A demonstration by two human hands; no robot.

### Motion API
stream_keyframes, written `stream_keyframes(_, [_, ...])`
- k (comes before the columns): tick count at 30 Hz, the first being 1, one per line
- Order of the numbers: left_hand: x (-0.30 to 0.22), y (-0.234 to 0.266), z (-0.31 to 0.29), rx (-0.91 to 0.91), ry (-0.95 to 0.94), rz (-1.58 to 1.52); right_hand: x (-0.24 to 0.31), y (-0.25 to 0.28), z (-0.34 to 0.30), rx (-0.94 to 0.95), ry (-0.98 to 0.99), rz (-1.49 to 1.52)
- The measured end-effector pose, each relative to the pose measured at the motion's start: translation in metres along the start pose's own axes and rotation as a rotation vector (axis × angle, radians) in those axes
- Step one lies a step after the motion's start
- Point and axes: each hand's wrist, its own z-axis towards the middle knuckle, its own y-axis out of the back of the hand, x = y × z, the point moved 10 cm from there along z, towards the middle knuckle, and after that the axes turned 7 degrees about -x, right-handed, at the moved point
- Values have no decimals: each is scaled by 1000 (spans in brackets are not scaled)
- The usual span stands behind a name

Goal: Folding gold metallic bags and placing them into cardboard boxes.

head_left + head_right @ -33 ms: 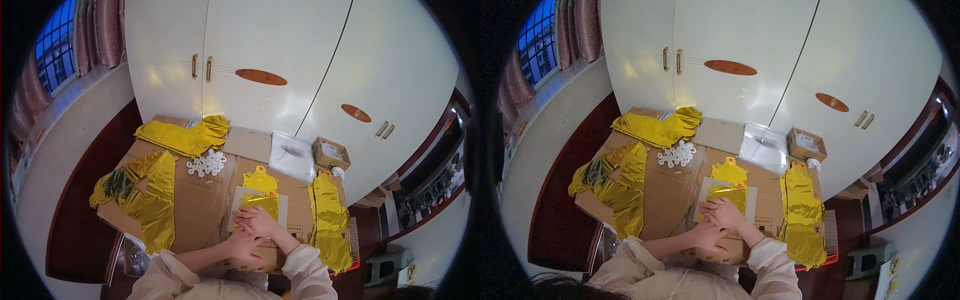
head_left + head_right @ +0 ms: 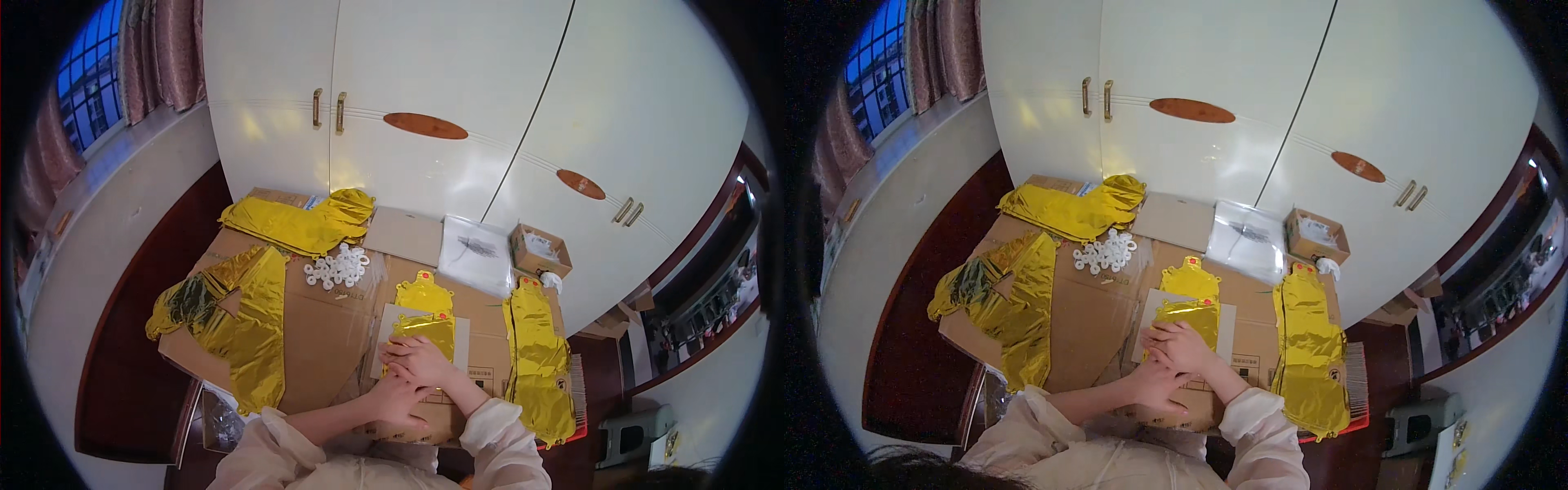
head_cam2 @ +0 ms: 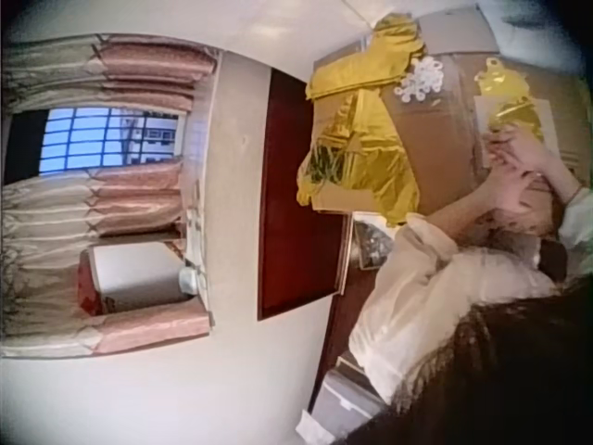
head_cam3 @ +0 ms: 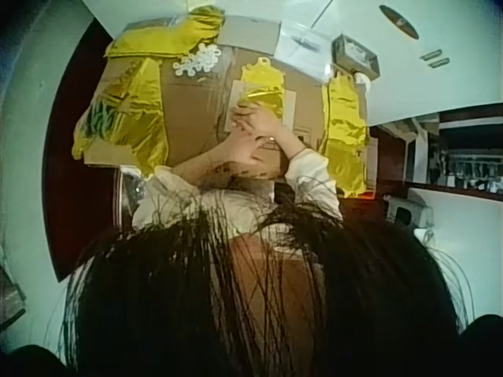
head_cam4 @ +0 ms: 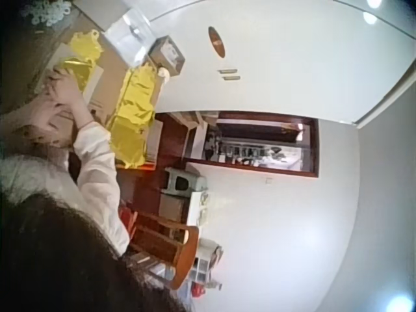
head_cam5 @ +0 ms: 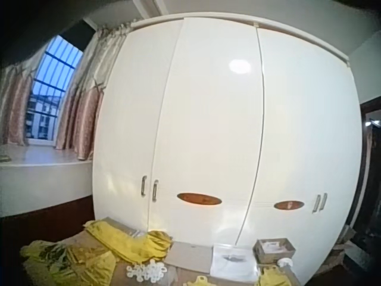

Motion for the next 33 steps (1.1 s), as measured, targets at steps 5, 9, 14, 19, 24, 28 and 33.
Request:
stream_keyframes(5, [0, 2, 0, -74, 4, -27, -25, -16, 10, 85, -169, 188])
stream_keyframes(9, [2, -5, -1, -61, -12, 51, -38, -23, 29, 123, -245, 249])
stream_keyframes(14, [1, -7, 0, 103, 35, 38, -17, -16, 47, 228, -244, -12])
stream_keyframes(19, [1, -8, 0, 80, 32, 71, -24, -13, 49, 164, -183, -138])
stream_keyframes(24, [3, -12, 0, 97, 46, 89, -68, 8, 38, -141, -295, -160])
stream_keyframes(28, [3, -14, 0, 157, 49, 106, -142, 62, -30, -326, -801, -219])
stream_keyframes(33, [2, -10, 0, 149, 32, 129, -192, 67, -112, -344, -1114, 23])
